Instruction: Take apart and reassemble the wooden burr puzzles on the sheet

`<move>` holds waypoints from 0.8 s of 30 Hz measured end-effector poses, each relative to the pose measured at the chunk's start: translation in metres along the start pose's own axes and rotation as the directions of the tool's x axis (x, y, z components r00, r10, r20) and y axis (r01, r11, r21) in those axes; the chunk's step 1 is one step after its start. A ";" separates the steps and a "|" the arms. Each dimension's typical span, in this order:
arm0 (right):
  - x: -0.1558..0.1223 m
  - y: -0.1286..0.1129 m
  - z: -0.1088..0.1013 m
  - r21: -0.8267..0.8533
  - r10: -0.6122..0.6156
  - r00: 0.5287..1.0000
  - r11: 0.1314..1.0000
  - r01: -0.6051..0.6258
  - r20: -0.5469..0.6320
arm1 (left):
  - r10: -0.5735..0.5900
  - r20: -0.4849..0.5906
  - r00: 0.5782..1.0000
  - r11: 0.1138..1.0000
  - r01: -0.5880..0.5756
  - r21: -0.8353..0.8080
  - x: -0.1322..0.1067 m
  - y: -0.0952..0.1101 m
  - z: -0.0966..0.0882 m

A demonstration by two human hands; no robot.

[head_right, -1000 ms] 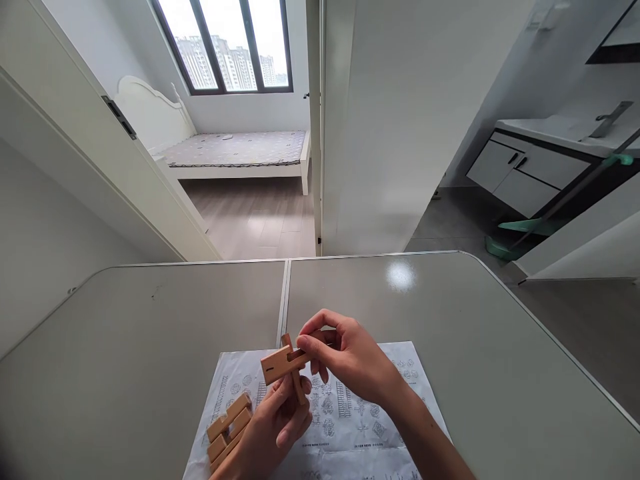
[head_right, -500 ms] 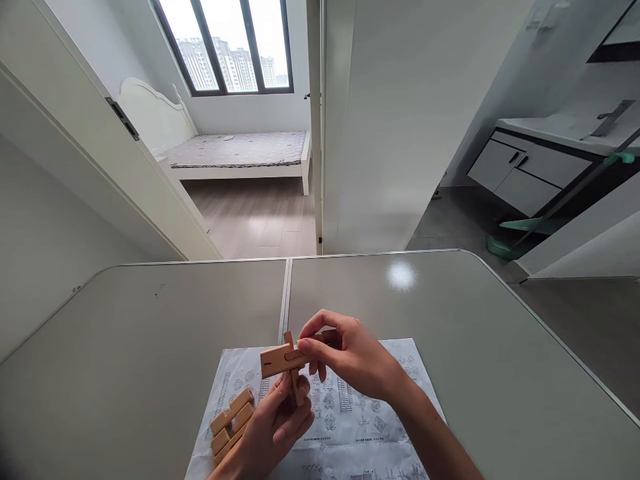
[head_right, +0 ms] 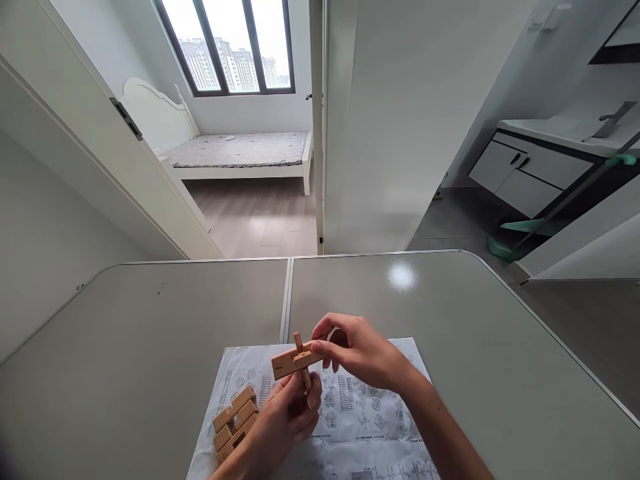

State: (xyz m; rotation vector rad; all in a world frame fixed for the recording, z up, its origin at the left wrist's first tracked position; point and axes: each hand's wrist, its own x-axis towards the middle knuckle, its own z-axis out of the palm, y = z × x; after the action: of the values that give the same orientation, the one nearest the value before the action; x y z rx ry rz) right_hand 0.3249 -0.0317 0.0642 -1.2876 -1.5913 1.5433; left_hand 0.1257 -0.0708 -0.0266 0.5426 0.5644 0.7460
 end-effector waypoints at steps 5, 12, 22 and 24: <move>0.000 0.002 -0.004 -0.022 0.033 0.999 0.999 -0.033 -0.016 | -0.016 -0.019 1.000 1.000 0.016 -0.018 0.000 -0.002 -0.003; 0.000 0.011 -0.011 0.024 0.028 0.998 0.999 -0.030 0.059 | -0.012 0.030 0.999 1.000 0.013 -0.026 -0.002 0.004 0.003; 0.005 0.021 -0.013 0.075 0.036 0.995 0.996 -0.043 0.092 | -0.005 -0.018 1.000 1.000 0.005 -0.023 -0.004 0.011 0.011; 0.006 0.021 -0.013 0.089 0.038 0.994 0.995 -0.047 0.102 | 0.007 -0.017 1.000 1.000 -0.007 -0.018 -0.003 0.011 0.011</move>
State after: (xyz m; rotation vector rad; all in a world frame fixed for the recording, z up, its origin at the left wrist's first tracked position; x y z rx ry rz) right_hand 0.3398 -0.0235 0.0448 -1.2190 -1.5438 1.7106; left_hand 0.1259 -0.0694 -0.0111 0.5222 0.5708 0.7623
